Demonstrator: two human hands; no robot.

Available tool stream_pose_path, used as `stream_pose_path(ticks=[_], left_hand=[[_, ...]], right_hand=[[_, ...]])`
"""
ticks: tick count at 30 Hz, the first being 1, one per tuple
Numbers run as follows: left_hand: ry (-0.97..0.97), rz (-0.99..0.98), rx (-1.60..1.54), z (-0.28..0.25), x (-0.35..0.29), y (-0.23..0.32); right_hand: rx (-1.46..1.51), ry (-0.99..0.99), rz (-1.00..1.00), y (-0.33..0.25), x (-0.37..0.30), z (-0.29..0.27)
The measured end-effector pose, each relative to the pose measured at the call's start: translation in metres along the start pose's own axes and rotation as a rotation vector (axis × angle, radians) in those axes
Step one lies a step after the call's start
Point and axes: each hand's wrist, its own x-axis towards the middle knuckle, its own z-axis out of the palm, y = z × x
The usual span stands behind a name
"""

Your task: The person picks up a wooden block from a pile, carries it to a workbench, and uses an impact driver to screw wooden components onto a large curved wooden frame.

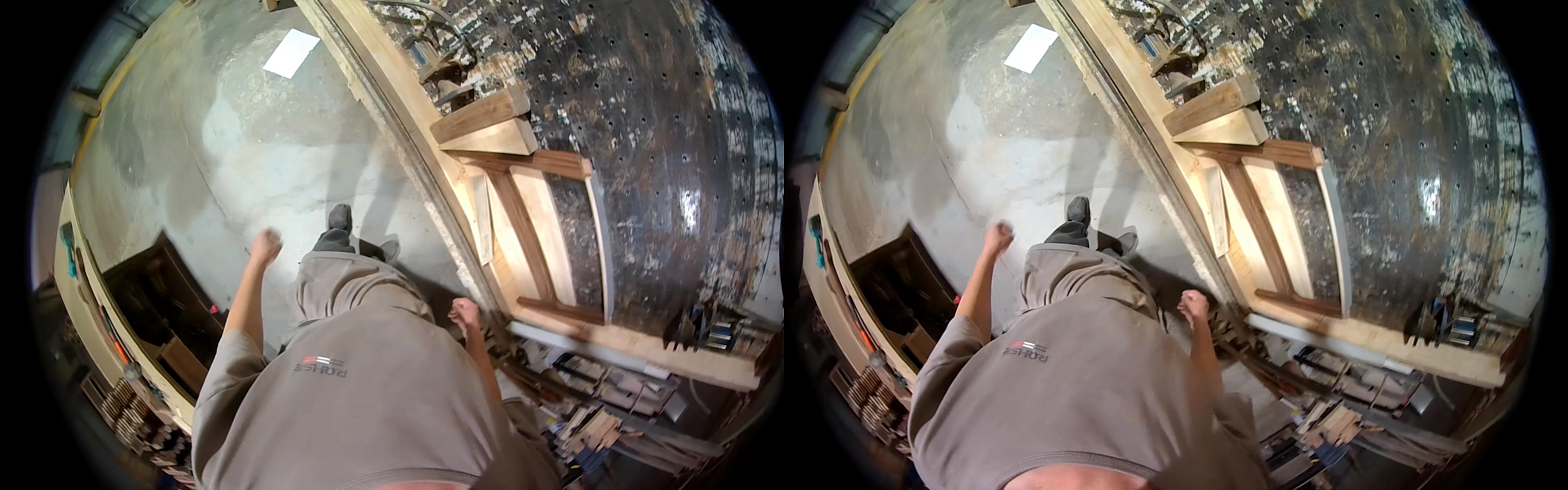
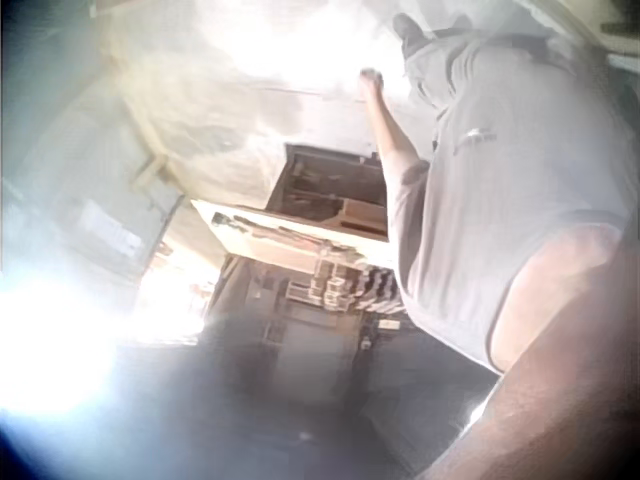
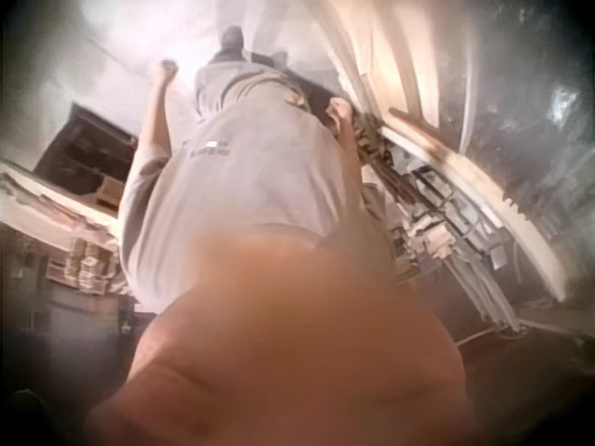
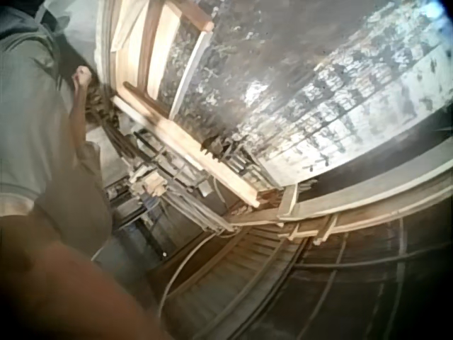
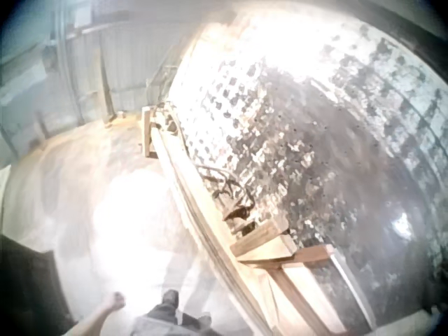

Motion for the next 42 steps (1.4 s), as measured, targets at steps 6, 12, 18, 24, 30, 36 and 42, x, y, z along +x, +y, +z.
stream_pose_path(ticks=[6, 12, 18, 24, 30, 36, 42], left_hand=[[0.286, 1.316, -0.226, -0.224, -0.184, 0.319], [0.334, 1.9, -0.468, -0.228, -0.304, 0.388], [0.065, 1.564, -0.507, -0.231, -0.354, 0.398], [0.286, 1.734, -0.513, -0.224, -0.35, 0.398], [0.089, 1.758, -0.049, -0.196, -0.255, 0.385], [-0.008, 0.878, -0.011, -0.116, -0.082, 0.253], [-0.175, 0.323, -0.025, -0.065, -0.028, 0.087]], right_hand=[[-0.154, -0.048, -0.372, -0.008, -0.004, 0.038], [-0.532, 0.218, -0.552, 0.022, -0.007, 0.065], [-0.284, 0.215, -0.183, 0.079, -0.047, 0.07], [-0.344, 0.195, -0.078, 0.114, -0.05, 0.063], [-0.241, 0.17, -0.108, 0.08, -0.052, 0.07], [-0.155, 0.148, -0.086, 0.064, -0.046, 0.063], [-0.717, 0.106, -0.192, 0.017, -0.033, 0.037]])
